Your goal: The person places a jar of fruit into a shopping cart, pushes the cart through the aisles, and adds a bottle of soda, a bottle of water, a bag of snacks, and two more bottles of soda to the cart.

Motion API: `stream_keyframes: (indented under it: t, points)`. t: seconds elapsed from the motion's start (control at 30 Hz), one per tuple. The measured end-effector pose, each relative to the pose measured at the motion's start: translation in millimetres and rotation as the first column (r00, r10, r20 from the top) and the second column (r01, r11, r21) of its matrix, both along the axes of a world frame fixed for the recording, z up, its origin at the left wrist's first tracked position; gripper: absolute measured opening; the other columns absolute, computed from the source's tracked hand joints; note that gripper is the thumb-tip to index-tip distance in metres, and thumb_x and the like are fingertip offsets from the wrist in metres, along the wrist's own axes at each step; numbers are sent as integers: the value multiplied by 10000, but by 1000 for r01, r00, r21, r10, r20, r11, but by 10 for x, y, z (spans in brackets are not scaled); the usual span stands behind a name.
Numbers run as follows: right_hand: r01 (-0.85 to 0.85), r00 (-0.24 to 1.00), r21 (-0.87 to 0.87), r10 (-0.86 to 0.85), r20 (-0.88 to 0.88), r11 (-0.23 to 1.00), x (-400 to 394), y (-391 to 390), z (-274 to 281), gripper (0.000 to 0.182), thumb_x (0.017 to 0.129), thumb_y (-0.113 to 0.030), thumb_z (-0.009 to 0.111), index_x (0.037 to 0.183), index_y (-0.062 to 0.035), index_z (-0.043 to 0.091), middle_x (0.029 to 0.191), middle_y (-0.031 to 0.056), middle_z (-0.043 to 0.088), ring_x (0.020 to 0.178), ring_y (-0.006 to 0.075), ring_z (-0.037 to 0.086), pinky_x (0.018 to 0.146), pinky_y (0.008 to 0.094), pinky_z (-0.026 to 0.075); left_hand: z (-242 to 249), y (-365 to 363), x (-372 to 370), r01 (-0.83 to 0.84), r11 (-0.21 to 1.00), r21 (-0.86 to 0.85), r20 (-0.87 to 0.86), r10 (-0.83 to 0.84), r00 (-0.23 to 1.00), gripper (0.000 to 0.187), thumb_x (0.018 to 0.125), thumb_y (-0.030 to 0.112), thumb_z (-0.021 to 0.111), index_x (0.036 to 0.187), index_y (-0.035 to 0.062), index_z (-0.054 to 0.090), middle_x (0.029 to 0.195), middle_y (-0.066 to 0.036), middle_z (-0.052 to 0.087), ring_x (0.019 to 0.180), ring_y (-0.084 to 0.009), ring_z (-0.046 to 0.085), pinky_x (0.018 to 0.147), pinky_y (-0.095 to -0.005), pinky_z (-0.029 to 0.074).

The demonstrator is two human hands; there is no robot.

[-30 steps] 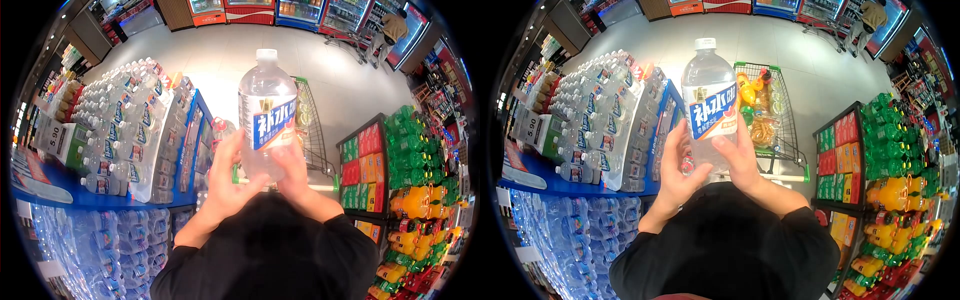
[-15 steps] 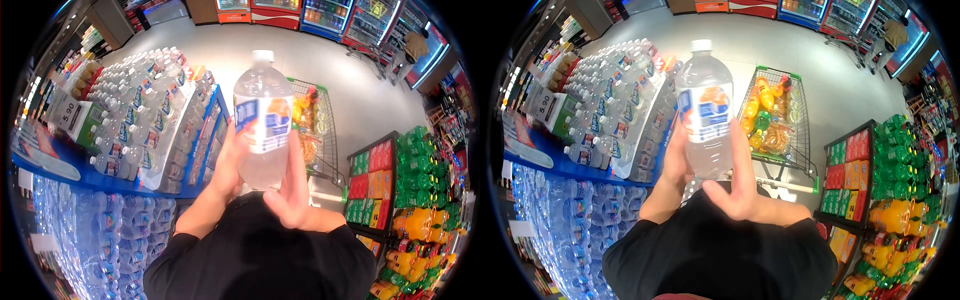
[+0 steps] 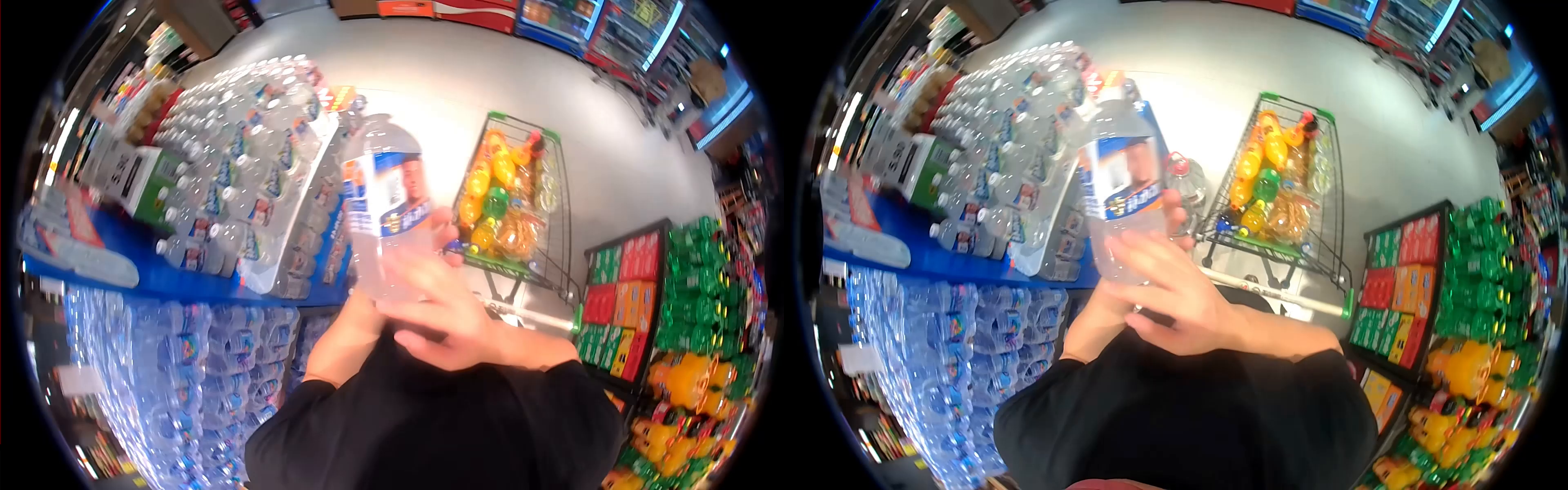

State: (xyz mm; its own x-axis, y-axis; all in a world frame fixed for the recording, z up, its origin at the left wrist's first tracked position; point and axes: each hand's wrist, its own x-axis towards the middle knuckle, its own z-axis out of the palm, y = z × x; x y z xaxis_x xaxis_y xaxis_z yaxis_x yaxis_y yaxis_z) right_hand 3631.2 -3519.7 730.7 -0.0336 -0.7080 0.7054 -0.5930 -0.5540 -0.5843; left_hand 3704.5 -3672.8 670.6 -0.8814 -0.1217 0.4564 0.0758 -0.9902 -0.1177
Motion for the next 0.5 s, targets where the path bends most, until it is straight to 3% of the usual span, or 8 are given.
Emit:
stream_keyframes:
  t: [0.07,0.17,0.2,0.27,0.3,0.37,0.4,0.5]
  points:
    - [228,942,-47,-208,262,973,-80,-6,-173,516,796,-19,775,1295,1,648,1567,321,395,1433,443,455,1164,518,369,-80,7,51,-92,985,147,297,45,954,817,959,703,478,1594,193,407,1516,-258,478,1408,-474,429,1090,-696,411]
    - [488,810,70,-482,335,870,-439,80,-296,622,871,-80,773,1436,-12,521,1578,242,406,1425,389,464,1159,453,382,-101,5,244,-64,894,-444,590,346,729,696,1012,619,412,1488,119,497,1318,-322,608,928,-464,706,591,-530,612]
    - [514,791,77,-506,343,855,-527,44,-393,622,871,-80,773,1436,-12,521,1578,242,406,1425,389,464,1159,453,382,-329,20,295,-32,896,-443,599,322,733,696,1012,619,412,1488,119,497,1318,-322,608,928,-464,706,591,-530,612]
    - [33,398,94,-100,912,995,-650,-51,-680,685,913,-264,786,1481,-27,485,1563,177,449,1410,342,480,1178,467,362,-749,65,380,37,909,-414,531,209,822,702,1036,581,398,1440,17,505,1188,-394,642,687,-459,712,395,-462,542]
    - [52,384,99,-111,917,994,-749,-35,-844,685,913,-264,786,1481,-27,485,1563,177,449,1410,342,480,1178,467,362,-754,91,344,61,910,-410,542,190,818,702,1036,581,398,1440,17,505,1188,-394,642,687,-459,712,395,-462,542]
    - [-444,-54,-113,100,994,889,-931,41,-1168,777,916,-473,756,1501,-43,481,1519,131,511,1392,297,501,1179,469,374,-747,132,244,360,402,-842,514,392,763,800,1039,619,350,1435,-65,478,1136,-460,626,679,-495,707,414,-465,559]
    - [-458,-34,-80,73,997,886,-935,107,-1271,804,911,-553,705,1501,-53,486,1455,133,572,1361,268,535,1161,453,410,-756,122,95,486,811,-325,733,-108,672,855,1037,649,290,1442,-80,474,1107,-467,633,706,-525,704,452,-500,577]
    - [-422,-170,-56,-18,985,905,-1053,395,-1511,746,923,-515,689,1469,-38,509,1411,161,612,1299,294,600,1132,467,454,-640,275,-220,662,718,-215,811,-245,531,739,1046,511,384,1451,-103,456,1115,-451,641,797,-464,742,487,-420,612]
